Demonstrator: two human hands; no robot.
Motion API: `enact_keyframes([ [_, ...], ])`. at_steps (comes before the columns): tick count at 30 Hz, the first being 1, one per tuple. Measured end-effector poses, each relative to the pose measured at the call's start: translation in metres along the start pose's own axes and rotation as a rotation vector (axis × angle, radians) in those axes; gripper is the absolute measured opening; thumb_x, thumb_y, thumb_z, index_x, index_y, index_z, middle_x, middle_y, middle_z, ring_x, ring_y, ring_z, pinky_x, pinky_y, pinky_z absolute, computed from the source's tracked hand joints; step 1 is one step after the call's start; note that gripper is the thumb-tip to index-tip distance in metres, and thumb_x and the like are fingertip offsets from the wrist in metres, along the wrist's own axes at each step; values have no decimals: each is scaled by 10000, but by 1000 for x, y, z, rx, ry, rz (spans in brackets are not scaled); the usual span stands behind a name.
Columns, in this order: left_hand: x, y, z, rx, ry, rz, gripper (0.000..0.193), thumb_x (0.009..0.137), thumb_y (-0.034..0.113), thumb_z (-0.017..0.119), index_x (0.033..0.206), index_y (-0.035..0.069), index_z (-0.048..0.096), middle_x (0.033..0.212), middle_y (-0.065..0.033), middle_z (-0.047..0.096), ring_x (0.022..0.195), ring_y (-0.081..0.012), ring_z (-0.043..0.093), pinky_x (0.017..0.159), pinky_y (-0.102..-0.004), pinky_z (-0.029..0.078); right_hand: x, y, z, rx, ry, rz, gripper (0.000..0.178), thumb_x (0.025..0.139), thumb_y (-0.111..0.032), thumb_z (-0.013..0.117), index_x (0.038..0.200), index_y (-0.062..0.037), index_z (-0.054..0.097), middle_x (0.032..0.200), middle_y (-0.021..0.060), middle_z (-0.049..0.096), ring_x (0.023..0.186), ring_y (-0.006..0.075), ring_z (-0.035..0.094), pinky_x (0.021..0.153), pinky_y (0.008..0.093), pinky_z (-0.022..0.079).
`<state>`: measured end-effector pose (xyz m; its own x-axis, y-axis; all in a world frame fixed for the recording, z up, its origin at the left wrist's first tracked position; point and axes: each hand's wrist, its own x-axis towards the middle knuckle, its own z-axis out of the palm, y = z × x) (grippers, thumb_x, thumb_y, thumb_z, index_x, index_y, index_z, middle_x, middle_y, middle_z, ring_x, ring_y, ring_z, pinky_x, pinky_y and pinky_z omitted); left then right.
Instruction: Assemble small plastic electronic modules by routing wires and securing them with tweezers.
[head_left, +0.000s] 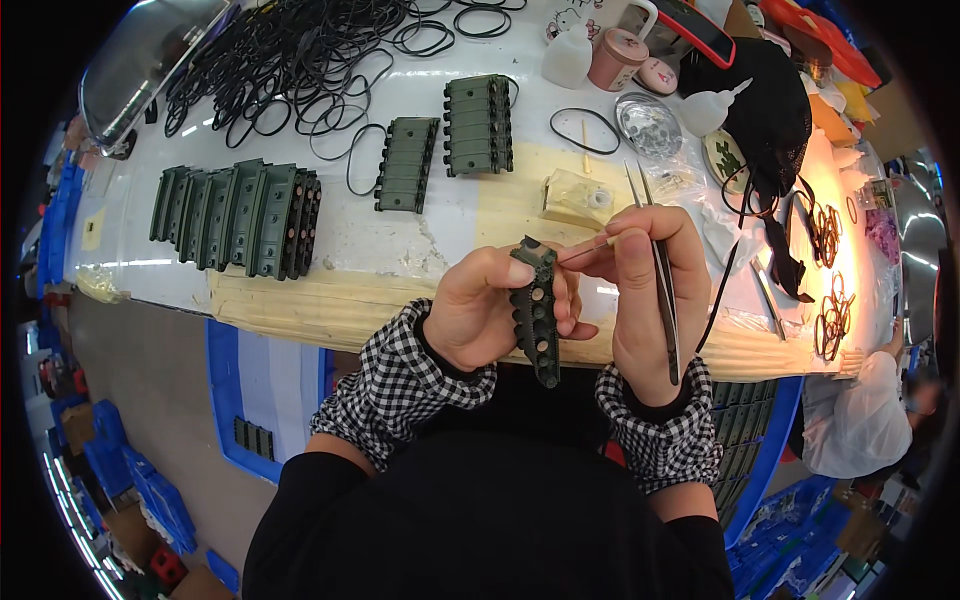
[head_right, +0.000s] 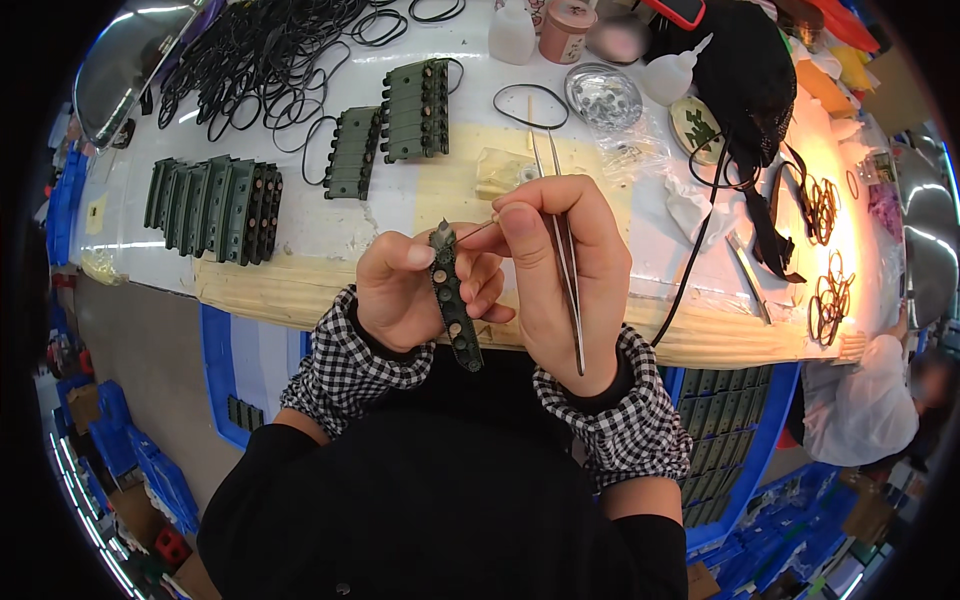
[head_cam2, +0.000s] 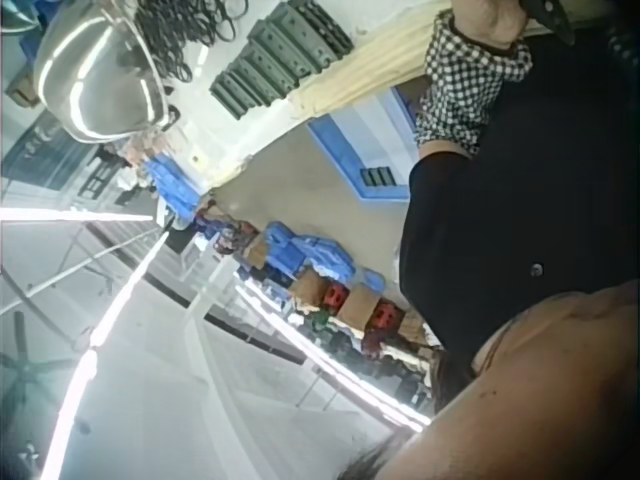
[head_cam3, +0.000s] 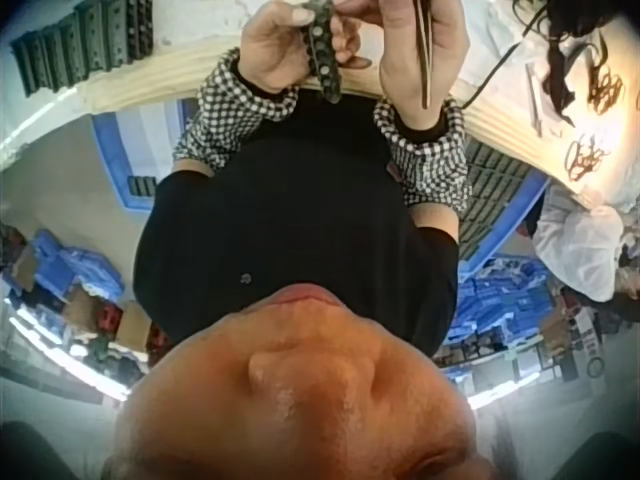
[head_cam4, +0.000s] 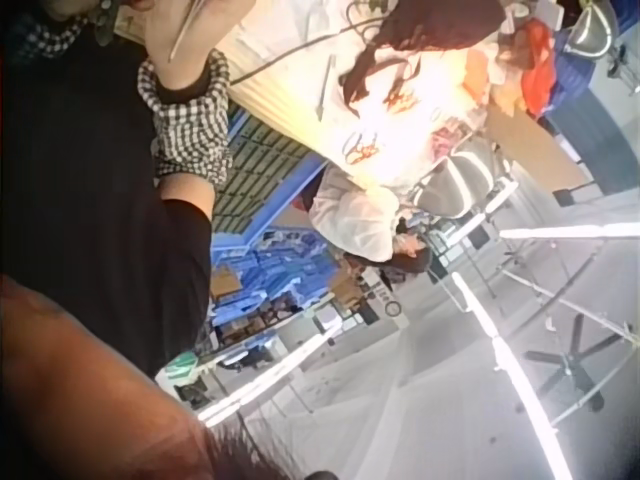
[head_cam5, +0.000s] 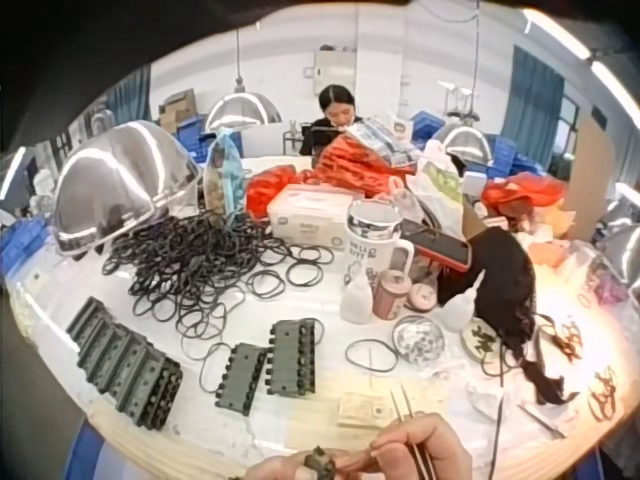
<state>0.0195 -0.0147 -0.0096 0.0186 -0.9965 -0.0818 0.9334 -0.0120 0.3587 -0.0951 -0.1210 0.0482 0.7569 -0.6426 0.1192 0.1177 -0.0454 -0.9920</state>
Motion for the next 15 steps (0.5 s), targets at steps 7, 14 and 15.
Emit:
enact_keyframes([
  [7,0,0,0,-32,-30,6,360,750,311,528,865,-23,595,768,-113,549,790,-254,532,885,-486,504,-1,2,1,25,23,-9,208,1006,-235,425,999,-29,448,862,79,565,779,207,668,746,343,560],
  [14,1,-1,0,-39,-20,3,355,752,307,528,865,-22,595,767,-112,548,782,-254,537,888,-490,502,0,0,4,79,64,-20,155,996,-155,449,966,-4,456,822,122,652,746,125,650,672,219,520],
  [15,0,-1,0,-38,-20,2,355,752,308,529,865,-22,597,766,-112,548,782,-254,537,889,-491,501,0,-1,5,79,62,-19,153,997,-154,449,966,-4,456,822,122,653,746,125,650,673,219,520],
])
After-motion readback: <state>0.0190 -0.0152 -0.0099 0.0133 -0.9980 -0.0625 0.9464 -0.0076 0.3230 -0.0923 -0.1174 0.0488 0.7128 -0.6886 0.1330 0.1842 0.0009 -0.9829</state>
